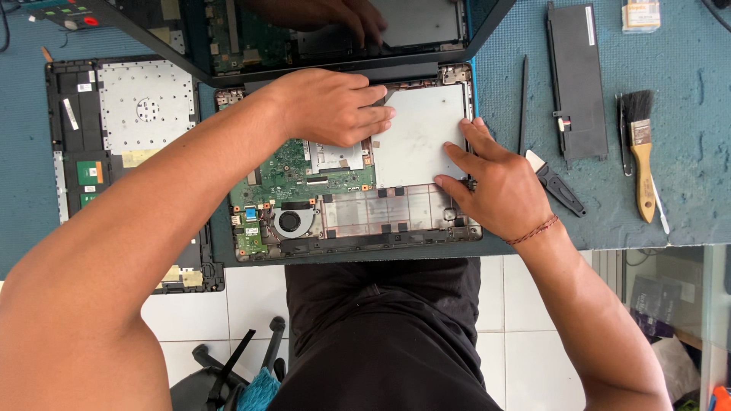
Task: The person disassembles a laptop by removing the battery and a metal cover plate. They use a plastic spudger to pry the battery and a screwdriver to remove screws before lifting the components out.
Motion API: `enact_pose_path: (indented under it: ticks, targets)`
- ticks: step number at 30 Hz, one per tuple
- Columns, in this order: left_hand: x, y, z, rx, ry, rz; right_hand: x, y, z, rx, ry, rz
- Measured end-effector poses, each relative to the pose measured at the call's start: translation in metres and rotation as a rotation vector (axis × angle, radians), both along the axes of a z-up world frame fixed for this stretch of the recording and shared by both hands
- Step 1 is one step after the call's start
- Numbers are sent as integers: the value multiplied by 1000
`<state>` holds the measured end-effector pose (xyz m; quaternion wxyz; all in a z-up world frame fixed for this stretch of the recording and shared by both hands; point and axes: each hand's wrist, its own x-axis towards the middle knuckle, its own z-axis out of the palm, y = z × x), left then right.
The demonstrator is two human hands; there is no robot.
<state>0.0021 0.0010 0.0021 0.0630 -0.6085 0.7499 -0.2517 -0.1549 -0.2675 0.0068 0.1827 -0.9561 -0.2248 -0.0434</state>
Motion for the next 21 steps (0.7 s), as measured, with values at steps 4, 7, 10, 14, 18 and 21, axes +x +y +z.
enact_pose_path:
  ticks: [4, 7, 10, 14, 18, 21]
  targets:
    - [1, -2, 2, -75, -43, -32, 1, 1, 2, -30, 1, -7]
    - [-2, 0, 2, -114, -50, -29, 2, 0, 1, -41, 4, -9]
    - [-11, 0, -3, 200, -84, 148, 2, -1, 3, -44, 40, -11]
    - [-58, -14, 42, 358, 401, 611, 2, 2, 8, -16, 16, -65]
    - [-121, -28, 50, 184, 894, 877, 3, -3, -2, 75, -45, -182]
    - [-152, -30, 38, 24, 953, 919, 4, -11, -13, 99, -65, -251]
